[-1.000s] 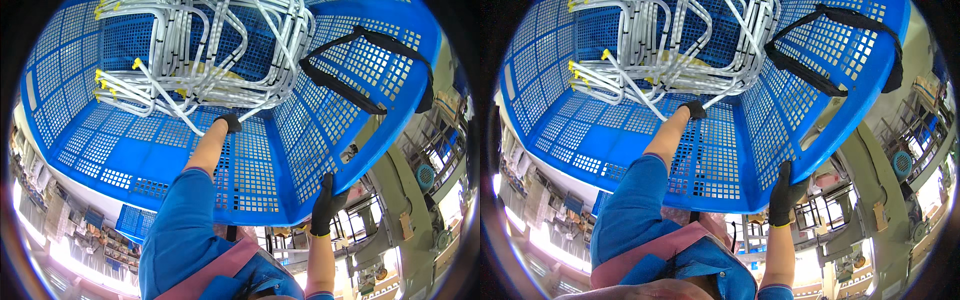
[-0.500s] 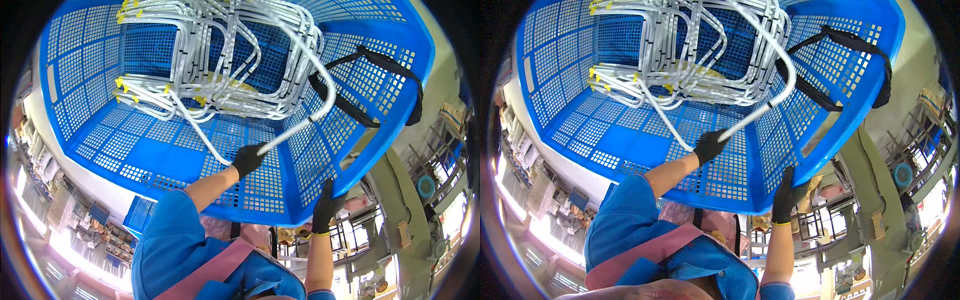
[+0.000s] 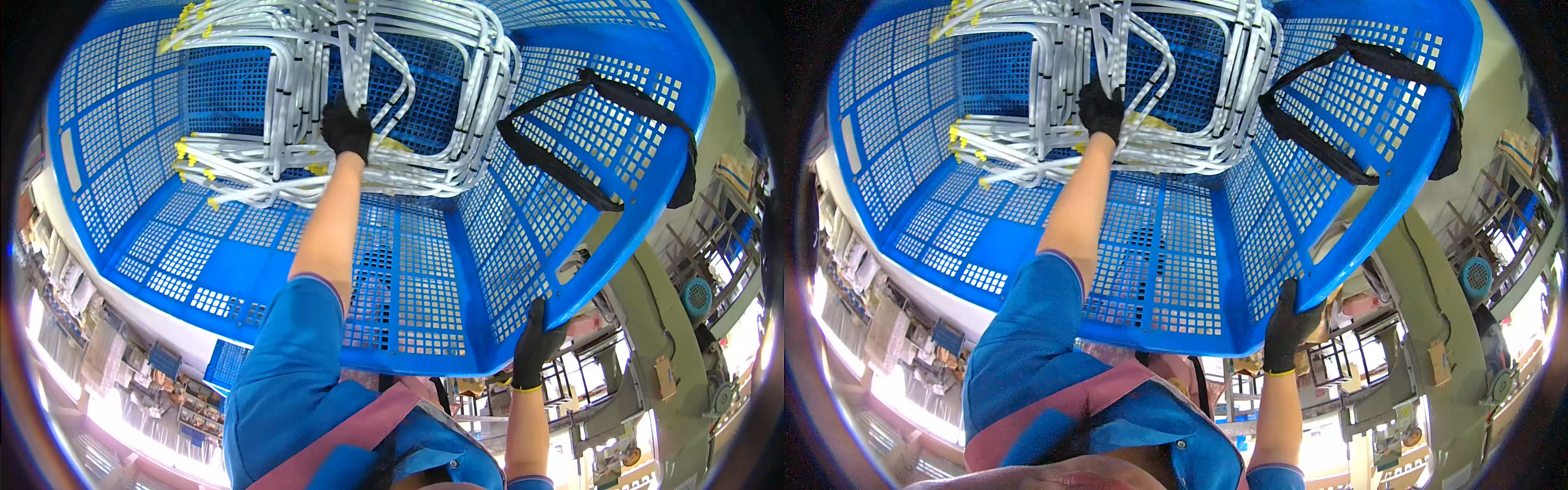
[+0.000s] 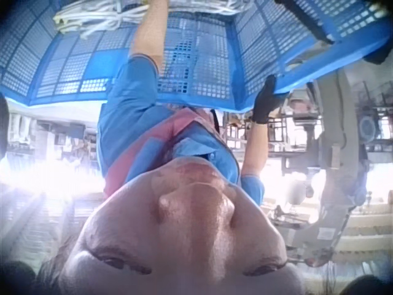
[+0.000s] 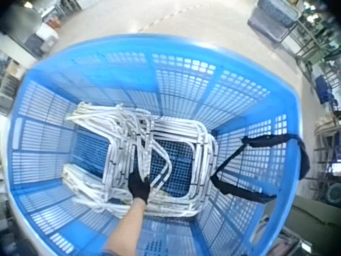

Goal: The person repeatedly picks white tubular light fixtures from a blue crate, attaches yellow end caps using a machine, and returns the assembled units to the crate. The process is repeated multiple times in a factory setting.

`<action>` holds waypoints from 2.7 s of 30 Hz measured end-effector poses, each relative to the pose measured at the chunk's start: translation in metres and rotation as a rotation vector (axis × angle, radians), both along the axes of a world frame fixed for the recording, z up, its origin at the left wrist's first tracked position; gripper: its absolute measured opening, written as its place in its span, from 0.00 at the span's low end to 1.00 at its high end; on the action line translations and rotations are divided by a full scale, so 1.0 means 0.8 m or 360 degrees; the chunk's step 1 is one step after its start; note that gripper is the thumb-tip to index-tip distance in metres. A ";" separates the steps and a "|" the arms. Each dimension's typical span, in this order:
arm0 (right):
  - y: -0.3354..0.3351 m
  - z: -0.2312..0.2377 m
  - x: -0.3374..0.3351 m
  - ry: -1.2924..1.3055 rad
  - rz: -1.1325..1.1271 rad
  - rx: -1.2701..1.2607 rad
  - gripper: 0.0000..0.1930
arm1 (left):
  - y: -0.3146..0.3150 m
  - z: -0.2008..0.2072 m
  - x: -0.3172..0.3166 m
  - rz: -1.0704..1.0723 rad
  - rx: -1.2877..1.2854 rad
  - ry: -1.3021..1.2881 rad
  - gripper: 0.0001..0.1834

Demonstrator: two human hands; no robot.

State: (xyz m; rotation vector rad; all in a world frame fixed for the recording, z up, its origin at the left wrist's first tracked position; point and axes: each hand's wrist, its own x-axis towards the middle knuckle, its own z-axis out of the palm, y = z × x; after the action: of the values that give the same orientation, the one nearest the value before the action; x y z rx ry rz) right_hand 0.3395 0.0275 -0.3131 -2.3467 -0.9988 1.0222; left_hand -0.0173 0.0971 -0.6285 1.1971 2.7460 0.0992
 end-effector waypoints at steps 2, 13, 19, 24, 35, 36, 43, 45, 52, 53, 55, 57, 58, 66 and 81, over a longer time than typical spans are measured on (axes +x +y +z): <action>-0.001 0.000 0.002 0.0018 0.0043 0.0060 0.21 | 0.006 -0.037 -0.018 0.0306 -0.0059 -0.0176 0.31; 0.004 0.005 -0.005 -0.0103 0.0092 0.0027 0.22 | -0.042 -0.052 0.008 0.0061 -0.0344 -0.0602 0.40; 0.004 0.002 -0.006 0.0015 0.0129 0.0129 0.20 | -0.041 0.085 -0.046 -0.0014 0.0036 -0.1384 0.24; 0.005 -0.004 0.000 -0.0173 0.0372 0.0209 0.22 | -0.051 0.296 -0.063 0.0205 0.0730 -0.2224 0.11; 0.008 -0.004 0.002 -0.0523 0.0597 0.0078 0.27 | -0.107 0.621 -0.095 0.0145 0.1706 -0.3080 0.31; 0.009 0.001 -0.001 -0.0631 0.0690 0.0185 0.28 | -0.112 0.635 -0.081 0.0278 0.1741 -0.2897 0.31; 0.014 0.159 -0.029 0.0607 0.1038 0.0411 0.32 | -0.147 0.715 0.018 0.0008 0.1462 -0.3130 0.33; 0.016 0.232 -0.049 0.1334 0.1210 0.0254 0.34 | -0.165 0.736 0.054 -0.0116 0.1310 -0.3281 0.34; -0.010 0.439 -0.093 0.2239 0.1196 0.0427 0.29 | -0.275 0.804 0.222 -0.0733 0.0396 -0.3001 0.35; -0.026 0.461 -0.076 0.2019 0.1273 0.0575 0.24 | -0.293 0.813 0.247 -0.0735 0.0475 -0.3108 0.34; -0.059 0.497 -0.035 0.1776 0.1483 0.0688 0.17 | -0.323 0.833 0.283 -0.0851 0.0704 -0.2992 0.29; -0.117 0.508 -0.005 0.1564 0.1462 0.0723 0.17 | -0.344 0.852 0.306 -0.0652 0.0758 -0.3135 0.22; -0.143 0.511 0.016 0.1337 0.1473 0.0662 0.17 | -0.354 0.862 0.316 -0.0598 0.0844 -0.3163 0.21; -0.200 0.549 0.138 0.2171 0.1630 0.0418 0.30 | -0.416 0.913 0.426 -0.0925 0.0716 -0.3057 0.23; -0.232 0.636 0.158 0.3831 0.1523 0.0392 0.45 | -0.577 0.799 0.457 -0.1622 0.0036 -0.2820 0.27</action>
State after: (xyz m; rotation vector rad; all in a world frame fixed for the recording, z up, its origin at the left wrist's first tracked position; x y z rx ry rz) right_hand 0.4655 -0.1581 0.1957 0.6486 -0.6599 2.3186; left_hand 0.3485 -0.3641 0.0104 1.2643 0.5594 0.6397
